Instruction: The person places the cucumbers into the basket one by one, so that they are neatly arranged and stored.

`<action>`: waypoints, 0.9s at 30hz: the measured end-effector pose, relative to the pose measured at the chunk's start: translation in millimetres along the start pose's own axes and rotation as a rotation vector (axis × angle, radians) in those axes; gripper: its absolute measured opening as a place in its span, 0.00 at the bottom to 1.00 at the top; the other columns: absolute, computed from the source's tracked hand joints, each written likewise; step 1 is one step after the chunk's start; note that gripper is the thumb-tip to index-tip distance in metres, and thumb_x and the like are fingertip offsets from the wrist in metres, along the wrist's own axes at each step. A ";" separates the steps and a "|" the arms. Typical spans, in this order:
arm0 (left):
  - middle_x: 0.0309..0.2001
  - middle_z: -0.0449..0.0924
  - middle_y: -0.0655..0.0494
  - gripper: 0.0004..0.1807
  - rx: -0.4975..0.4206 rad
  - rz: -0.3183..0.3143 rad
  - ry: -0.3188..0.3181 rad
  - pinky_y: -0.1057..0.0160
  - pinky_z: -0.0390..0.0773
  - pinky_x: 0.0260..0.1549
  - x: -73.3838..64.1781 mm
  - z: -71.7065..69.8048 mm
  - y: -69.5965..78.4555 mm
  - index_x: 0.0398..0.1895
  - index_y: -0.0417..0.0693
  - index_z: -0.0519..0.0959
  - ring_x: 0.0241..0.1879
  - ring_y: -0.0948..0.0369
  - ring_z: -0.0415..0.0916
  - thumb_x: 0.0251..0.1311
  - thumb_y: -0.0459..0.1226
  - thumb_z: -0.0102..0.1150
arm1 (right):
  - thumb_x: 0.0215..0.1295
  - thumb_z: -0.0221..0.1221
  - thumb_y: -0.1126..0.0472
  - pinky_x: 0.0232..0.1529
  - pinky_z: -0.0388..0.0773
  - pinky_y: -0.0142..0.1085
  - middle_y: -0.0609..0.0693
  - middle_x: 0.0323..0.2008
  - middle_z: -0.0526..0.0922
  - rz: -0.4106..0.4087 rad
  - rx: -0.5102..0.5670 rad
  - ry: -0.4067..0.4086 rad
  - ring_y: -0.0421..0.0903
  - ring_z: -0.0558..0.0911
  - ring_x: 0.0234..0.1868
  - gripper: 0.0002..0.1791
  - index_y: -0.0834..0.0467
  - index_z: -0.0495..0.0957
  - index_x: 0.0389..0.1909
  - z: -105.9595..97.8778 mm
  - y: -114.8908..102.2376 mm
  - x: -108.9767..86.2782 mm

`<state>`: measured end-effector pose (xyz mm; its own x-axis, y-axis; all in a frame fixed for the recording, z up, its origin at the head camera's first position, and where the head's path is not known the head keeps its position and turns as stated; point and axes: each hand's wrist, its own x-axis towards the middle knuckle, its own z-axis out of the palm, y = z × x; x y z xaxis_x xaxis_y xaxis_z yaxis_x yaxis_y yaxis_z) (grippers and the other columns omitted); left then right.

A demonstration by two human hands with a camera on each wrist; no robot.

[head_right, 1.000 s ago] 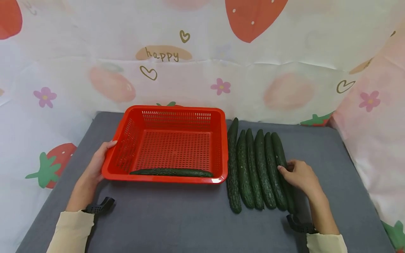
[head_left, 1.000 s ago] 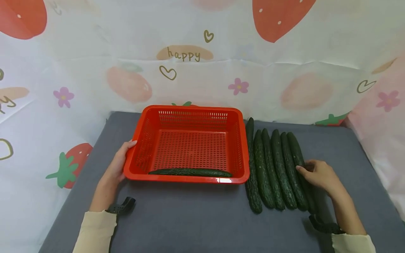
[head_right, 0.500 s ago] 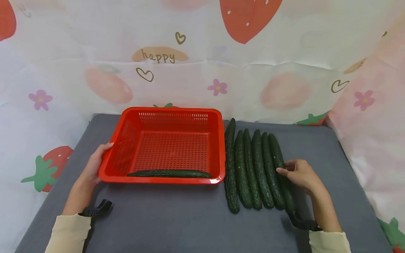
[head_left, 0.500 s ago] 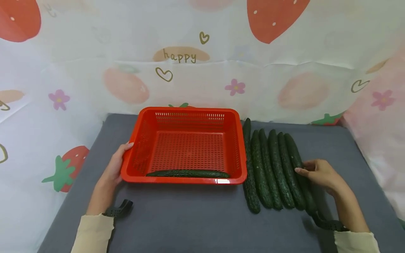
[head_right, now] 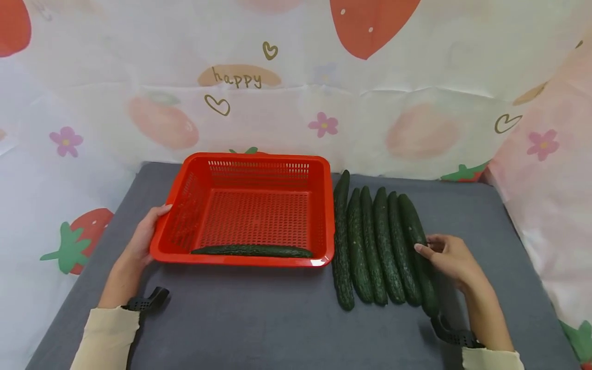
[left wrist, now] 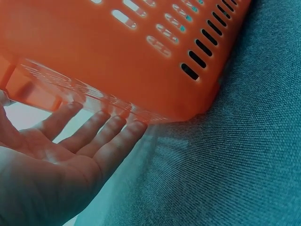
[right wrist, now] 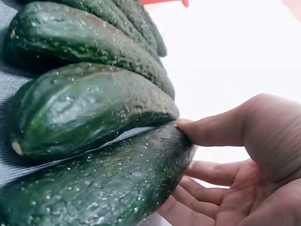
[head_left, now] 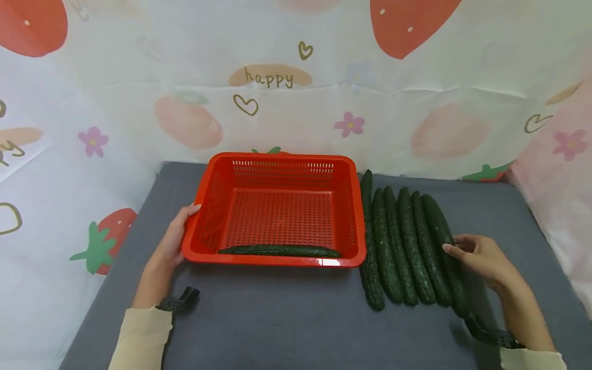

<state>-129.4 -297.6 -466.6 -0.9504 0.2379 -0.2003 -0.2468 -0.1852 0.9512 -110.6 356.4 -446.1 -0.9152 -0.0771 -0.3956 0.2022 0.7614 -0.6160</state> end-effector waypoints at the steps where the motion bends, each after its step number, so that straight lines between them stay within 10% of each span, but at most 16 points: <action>1: 0.51 0.78 0.65 0.19 -0.005 0.006 -0.012 0.69 0.85 0.44 0.8 0.3 0.4 0.70 0.61 0.63 0.46 0.68 0.81 0.84 0.53 0.38 | 0.84 0.49 0.44 0.60 0.79 0.64 0.84 0.73 0.59 0.001 0.005 0.010 0.80 0.65 0.71 0.44 0.80 0.54 0.76 -0.3 0.2 -1.5; 27: 0.49 0.80 0.65 0.19 0.001 0.025 -0.008 0.69 0.86 0.44 1.7 1.2 -0.2 0.70 0.60 0.62 0.43 0.68 0.82 0.85 0.52 0.37 | 0.81 0.57 0.47 0.63 0.76 0.67 0.73 0.74 0.66 -0.251 -0.001 0.101 0.74 0.70 0.72 0.39 0.64 0.58 0.80 2.7 -78.5 -28.3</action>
<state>-130.8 -296.0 -466.8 -0.9547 0.2407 -0.1748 -0.2231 -0.1906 0.9560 -99.6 297.0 -388.4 -0.9667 -0.1993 -0.1603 -0.0361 0.7268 -0.6859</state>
